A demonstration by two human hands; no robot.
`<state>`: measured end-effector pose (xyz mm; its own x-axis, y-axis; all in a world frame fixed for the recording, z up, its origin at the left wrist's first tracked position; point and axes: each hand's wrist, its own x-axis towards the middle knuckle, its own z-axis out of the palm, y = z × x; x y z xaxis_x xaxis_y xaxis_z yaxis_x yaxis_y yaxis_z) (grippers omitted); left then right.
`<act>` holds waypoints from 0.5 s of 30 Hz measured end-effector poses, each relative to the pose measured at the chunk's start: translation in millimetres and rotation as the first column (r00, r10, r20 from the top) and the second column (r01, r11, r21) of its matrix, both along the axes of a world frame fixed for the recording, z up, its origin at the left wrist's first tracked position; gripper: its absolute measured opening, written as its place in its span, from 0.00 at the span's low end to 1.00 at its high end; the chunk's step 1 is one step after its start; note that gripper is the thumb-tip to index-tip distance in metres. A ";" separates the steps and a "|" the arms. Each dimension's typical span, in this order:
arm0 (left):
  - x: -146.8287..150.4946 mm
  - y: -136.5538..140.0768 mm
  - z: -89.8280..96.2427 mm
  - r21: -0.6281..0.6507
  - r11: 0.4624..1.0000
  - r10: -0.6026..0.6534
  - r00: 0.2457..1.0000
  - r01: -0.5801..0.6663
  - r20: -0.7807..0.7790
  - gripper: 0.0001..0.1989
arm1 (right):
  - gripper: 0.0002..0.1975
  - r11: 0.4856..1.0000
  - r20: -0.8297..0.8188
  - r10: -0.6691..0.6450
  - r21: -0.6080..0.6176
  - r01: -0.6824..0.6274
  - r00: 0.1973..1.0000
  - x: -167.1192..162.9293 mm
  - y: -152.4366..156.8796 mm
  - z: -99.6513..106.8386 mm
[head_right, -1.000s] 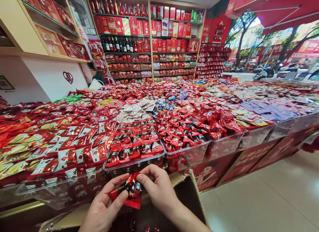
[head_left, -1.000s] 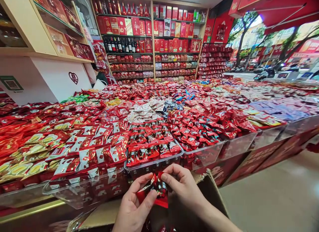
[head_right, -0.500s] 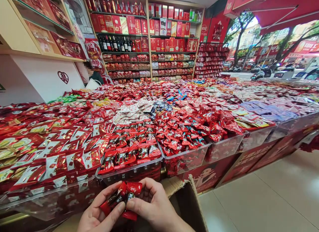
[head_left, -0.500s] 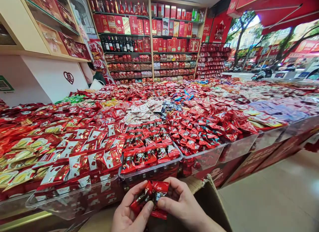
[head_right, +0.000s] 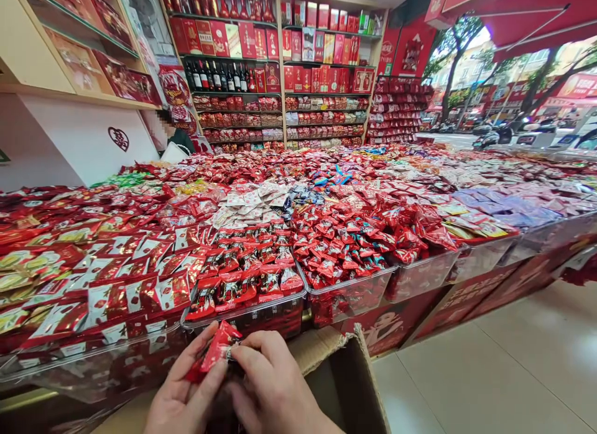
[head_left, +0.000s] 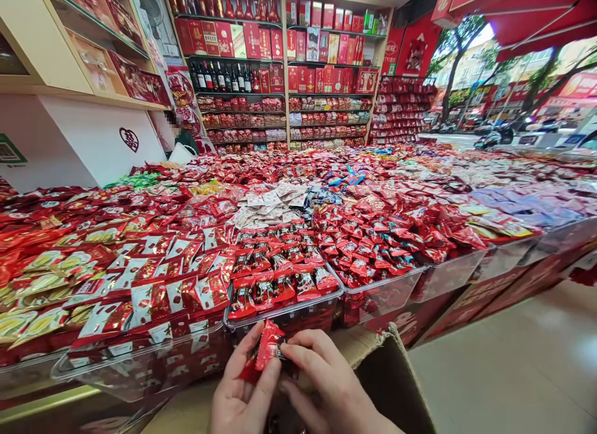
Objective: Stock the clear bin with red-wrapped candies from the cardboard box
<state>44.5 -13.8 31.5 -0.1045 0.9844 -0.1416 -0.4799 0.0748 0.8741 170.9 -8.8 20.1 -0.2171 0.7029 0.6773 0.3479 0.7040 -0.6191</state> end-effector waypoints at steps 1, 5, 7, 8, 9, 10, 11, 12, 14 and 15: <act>-4.2 1.5 -0.8 -0.014 1.000 -0.026 1.000 0.026 0.003 0.23 | 0.17 0.999 -0.029 -0.010 -0.036 0.009 1.000 1.2 -1.0 2.2; -17.8 4.1 -4.9 -0.012 0.994 -0.109 0.994 0.109 0.014 0.22 | 0.08 0.959 -0.141 -0.056 -0.284 0.014 0.988 5.0 -1.9 9.5; -19.4 4.2 -5.7 -0.009 0.993 -0.114 0.994 0.114 0.007 0.21 | 0.05 0.883 -0.226 -0.036 -0.464 -0.075 0.973 4.2 -1.0 9.9; -19.2 4.5 -5.8 -0.010 0.993 -0.118 0.993 0.118 0.006 0.21 | 0.04 0.837 -0.281 -0.041 -0.534 -0.121 0.959 3.4 -0.4 9.1; -19.0 5.0 -5.8 -0.013 0.993 -0.121 0.993 0.121 0.006 0.21 | 0.05 0.797 -0.336 -0.053 -0.582 -0.163 0.941 2.6 0.2 7.9; -18.9 5.6 -5.7 -0.015 0.992 -0.127 0.992 0.127 0.007 0.22 | 0.07 0.769 -0.386 -0.064 -0.607 -0.201 0.920 1.9 0.8 6.4; -19.2 6.4 -5.9 -0.014 0.991 -0.130 0.992 0.130 0.006 0.22 | 0.08 0.750 -0.422 -0.072 -0.620 -0.230 0.904 1.7 1.3 4.8; -19.9 7.2 -6.3 -0.012 0.991 -0.132 0.991 0.132 0.003 0.22 | 0.09 0.741 -0.438 -0.079 -0.627 -0.241 0.896 1.9 1.7 3.2; -22.6 8.0 -7.5 -0.001 0.994 -0.109 0.994 0.109 -0.012 0.23 | 0.08 0.793 -0.390 -0.091 -0.585 -0.171 0.916 3.5 1.9 0.4; -24.0 7.7 -8.0 -0.001 0.996 -0.093 0.996 0.093 -0.015 0.23 | 0.06 0.856 -0.335 -0.098 -0.508 -0.092 0.937 4.7 1.6 -0.6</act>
